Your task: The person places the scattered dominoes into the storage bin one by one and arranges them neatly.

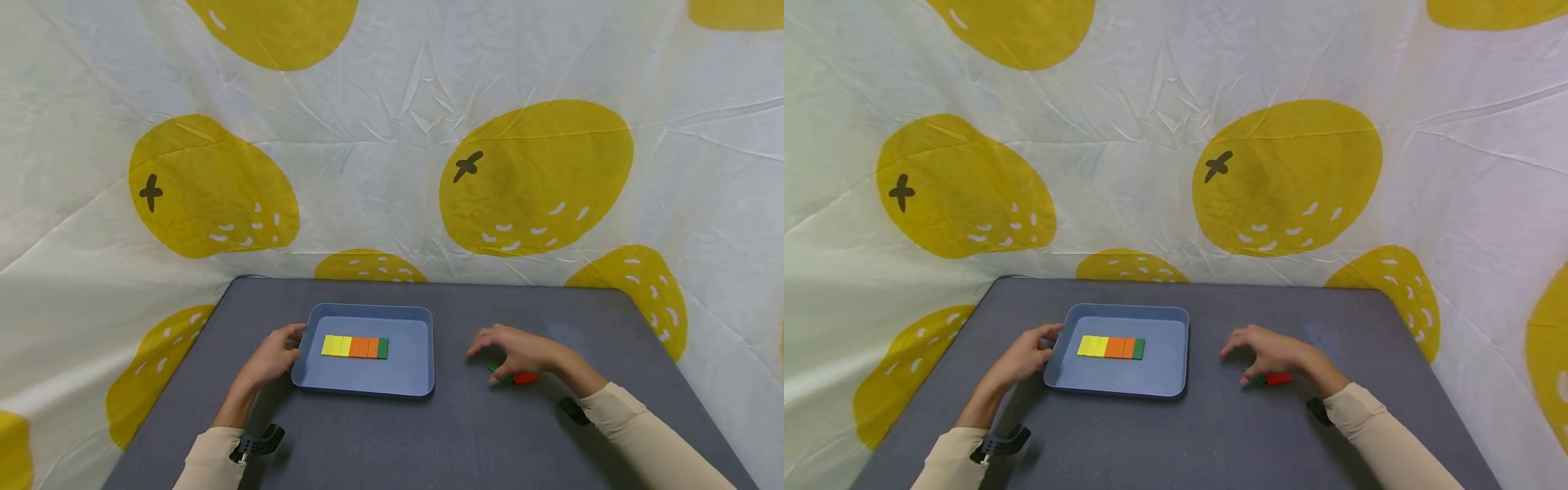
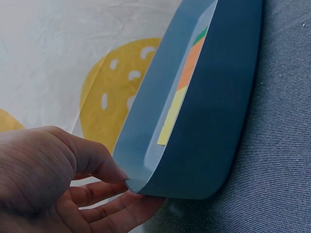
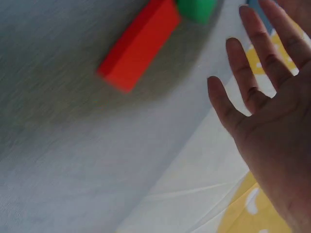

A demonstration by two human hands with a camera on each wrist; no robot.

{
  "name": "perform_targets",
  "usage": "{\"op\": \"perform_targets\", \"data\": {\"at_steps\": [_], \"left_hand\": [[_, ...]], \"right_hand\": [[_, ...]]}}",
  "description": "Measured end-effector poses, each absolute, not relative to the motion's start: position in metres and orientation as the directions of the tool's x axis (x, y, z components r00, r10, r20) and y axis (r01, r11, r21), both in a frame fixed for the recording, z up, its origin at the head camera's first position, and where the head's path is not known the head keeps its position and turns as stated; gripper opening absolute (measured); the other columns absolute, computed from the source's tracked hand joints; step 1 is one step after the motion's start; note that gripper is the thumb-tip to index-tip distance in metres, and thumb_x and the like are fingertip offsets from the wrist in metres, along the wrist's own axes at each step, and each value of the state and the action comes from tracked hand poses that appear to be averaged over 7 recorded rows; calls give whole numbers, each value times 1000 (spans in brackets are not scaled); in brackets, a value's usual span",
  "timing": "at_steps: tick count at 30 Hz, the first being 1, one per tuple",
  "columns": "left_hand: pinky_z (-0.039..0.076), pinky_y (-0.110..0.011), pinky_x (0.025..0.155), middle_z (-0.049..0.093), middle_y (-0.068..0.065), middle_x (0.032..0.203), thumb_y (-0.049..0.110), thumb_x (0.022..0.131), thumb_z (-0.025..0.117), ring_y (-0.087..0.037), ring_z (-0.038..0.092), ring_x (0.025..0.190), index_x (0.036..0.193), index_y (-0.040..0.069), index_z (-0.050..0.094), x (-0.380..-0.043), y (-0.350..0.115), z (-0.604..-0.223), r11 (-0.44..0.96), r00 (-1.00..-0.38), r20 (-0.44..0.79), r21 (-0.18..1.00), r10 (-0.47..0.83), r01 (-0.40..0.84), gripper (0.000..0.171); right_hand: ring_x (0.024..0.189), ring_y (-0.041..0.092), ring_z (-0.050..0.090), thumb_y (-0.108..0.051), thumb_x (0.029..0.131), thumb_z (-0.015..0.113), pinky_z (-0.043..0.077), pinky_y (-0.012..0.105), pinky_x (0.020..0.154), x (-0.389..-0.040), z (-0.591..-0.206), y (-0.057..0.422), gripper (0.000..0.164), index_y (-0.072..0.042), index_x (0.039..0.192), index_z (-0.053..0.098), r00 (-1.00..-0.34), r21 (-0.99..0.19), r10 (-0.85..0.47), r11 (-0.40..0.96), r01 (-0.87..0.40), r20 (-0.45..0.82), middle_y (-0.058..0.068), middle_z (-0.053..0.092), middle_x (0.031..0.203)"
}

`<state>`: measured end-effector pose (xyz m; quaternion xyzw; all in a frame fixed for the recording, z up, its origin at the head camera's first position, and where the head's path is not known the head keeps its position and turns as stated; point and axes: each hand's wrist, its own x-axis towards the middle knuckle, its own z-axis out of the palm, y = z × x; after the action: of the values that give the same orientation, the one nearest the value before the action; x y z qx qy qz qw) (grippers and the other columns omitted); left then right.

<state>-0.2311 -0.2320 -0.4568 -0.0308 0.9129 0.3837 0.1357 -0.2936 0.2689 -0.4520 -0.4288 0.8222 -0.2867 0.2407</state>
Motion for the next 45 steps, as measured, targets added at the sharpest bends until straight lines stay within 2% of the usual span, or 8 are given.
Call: {"op": "perform_targets", "data": {"at_steps": [9,21,25,30,36,45], "left_hand": [[51,-34,67,56,-28,132,-6,93,54,-35,65,105,149,-4,45,-234,-233,-457,709,-963,-261,691,60,-143,56],[51,-34,68,56,-29,132,-6,93,54,-37,65,107,148,-3,46,-234,-233,-457,720,-966,-253,680,57,-135,56],[50,-34,68,56,-28,132,-6,93,54,-37,65,106,148,-3,46,-233,-232,-457,724,-966,-254,676,53,-138,56],[50,-34,67,57,-29,131,-6,93,55,-37,66,105,148,-3,46,-233,-232,-457,724,-966,-252,677,56,-135,56],[51,-35,67,56,-29,131,-7,93,54,-36,66,105,148,-4,46,-232,-232,-458,709,-965,-255,692,64,-135,56],[52,-36,64,55,-30,132,-9,92,52,-35,66,104,149,-5,45,-229,-233,-458,680,-963,-261,718,69,-146,57]], "right_hand": [[116,21,49,-17,77,88,41,40,100,-294,-463,291,47,-16,121,72,-479,-669,-863,453,-589,-163,0,63,123],[116,16,46,-8,75,86,42,36,95,-294,-469,299,48,-20,119,72,-535,-624,-823,521,-582,-189,-6,59,122],[114,16,47,-10,75,86,43,38,96,-293,-469,298,46,-20,118,73,-546,-607,-820,526,-595,-175,-7,60,119],[109,14,50,-20,76,88,45,41,95,-292,-476,296,41,-19,114,73,-550,-557,-829,506,-659,-101,-8,62,113],[106,15,52,-24,78,88,46,42,91,-290,-480,291,40,-17,114,73,-533,-523,-845,472,-710,-40,-5,64,111],[107,15,52,-26,82,85,46,42,93,-295,-469,278,38,-20,116,72,-530,-569,-844,477,-670,-83,-7,62,113]]}}
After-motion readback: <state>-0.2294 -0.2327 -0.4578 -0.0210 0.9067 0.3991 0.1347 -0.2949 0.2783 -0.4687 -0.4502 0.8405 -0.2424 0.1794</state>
